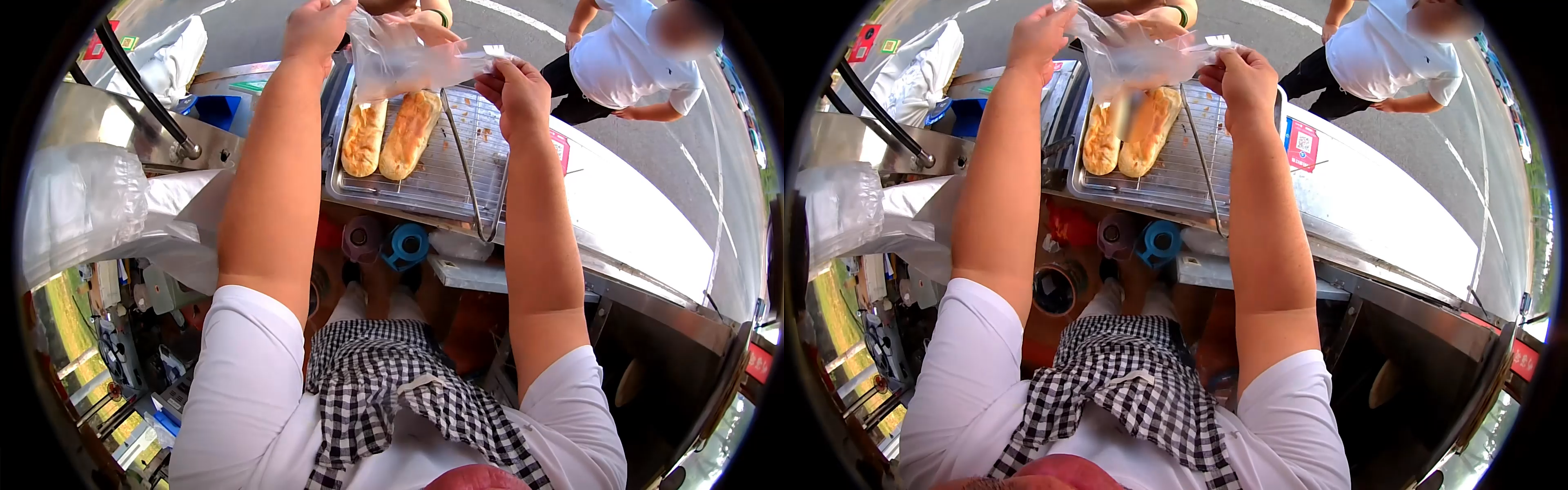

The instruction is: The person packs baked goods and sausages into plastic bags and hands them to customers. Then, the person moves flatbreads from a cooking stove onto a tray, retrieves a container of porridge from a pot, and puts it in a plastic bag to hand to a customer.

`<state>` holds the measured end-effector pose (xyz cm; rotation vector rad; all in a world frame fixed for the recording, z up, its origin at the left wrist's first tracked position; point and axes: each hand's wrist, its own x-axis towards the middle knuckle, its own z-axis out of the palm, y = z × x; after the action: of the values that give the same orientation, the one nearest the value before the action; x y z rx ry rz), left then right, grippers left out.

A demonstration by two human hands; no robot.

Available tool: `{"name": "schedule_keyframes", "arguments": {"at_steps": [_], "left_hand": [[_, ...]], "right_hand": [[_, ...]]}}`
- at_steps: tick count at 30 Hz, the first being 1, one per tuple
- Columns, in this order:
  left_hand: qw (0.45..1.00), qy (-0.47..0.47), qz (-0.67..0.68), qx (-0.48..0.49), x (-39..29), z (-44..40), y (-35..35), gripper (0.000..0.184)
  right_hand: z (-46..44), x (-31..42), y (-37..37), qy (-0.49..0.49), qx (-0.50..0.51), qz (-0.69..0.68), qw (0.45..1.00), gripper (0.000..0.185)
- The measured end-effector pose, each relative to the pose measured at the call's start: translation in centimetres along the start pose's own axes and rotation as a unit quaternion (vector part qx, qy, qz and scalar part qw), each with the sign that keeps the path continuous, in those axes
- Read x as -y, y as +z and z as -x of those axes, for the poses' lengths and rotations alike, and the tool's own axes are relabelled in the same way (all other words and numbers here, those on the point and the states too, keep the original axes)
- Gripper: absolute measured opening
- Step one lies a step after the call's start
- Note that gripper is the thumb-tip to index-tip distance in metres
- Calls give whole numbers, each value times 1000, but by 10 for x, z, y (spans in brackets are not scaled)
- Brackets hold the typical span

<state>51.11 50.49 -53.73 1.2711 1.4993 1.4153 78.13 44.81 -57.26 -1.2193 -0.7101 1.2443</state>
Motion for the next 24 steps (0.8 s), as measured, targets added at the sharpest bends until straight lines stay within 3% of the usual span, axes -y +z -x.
{"name": "schedule_keyframes", "arguments": {"at_steps": [2, 4, 6, 8, 10, 12, 14, 17, 20, 22, 24], "left_hand": [[997, 63, 2, -50, 3, 18, 3, 22], [988, 116, 2, -105, 0, 63, 2, 37], [992, 112, -24, -51, -1, 113, -11, 42], [995, 49, 91, 5, 16, 165, -25, 37], [996, 17, 52, 64, 38, 221, -47, 32], [991, -81, 7, 110, 48, 275, -75, 29], [983, -110, -89, 115, 54, 318, -108, 26], [985, -154, -70, 11, 56, 356, -158, 20], [989, -60, -51, -122, 37, 360, -200, 14], [980, 13, -7, -197, 28, 354, -226, 34], [973, 90, -37, -207, 3, 330, -225, 51]], "right_hand": [[-2, -1, -2, 0, -5, -15, 1000, 21], [-2, 1, -5, -7, -2, -16, 1000, 23], [3, 2, -6, -17, 4, -14, 1000, 22], [19, 2, -7, -17, -3, 12, 1000, 22], [30, -9, -14, -14, 8, 26, 1000, 23], [49, -19, -16, 7, 8, 65, 998, 23], [64, -37, -26, 20, 25, 80, 996, 23], [89, -53, -36, 33, 32, 140, 989, 26], [114, -58, -36, 40, 41, 167, 984, 29], [129, -63, -34, 31, 51, 174, 983, 29], [149, -60, -26, 26, 44, 178, 983, 28]]}}
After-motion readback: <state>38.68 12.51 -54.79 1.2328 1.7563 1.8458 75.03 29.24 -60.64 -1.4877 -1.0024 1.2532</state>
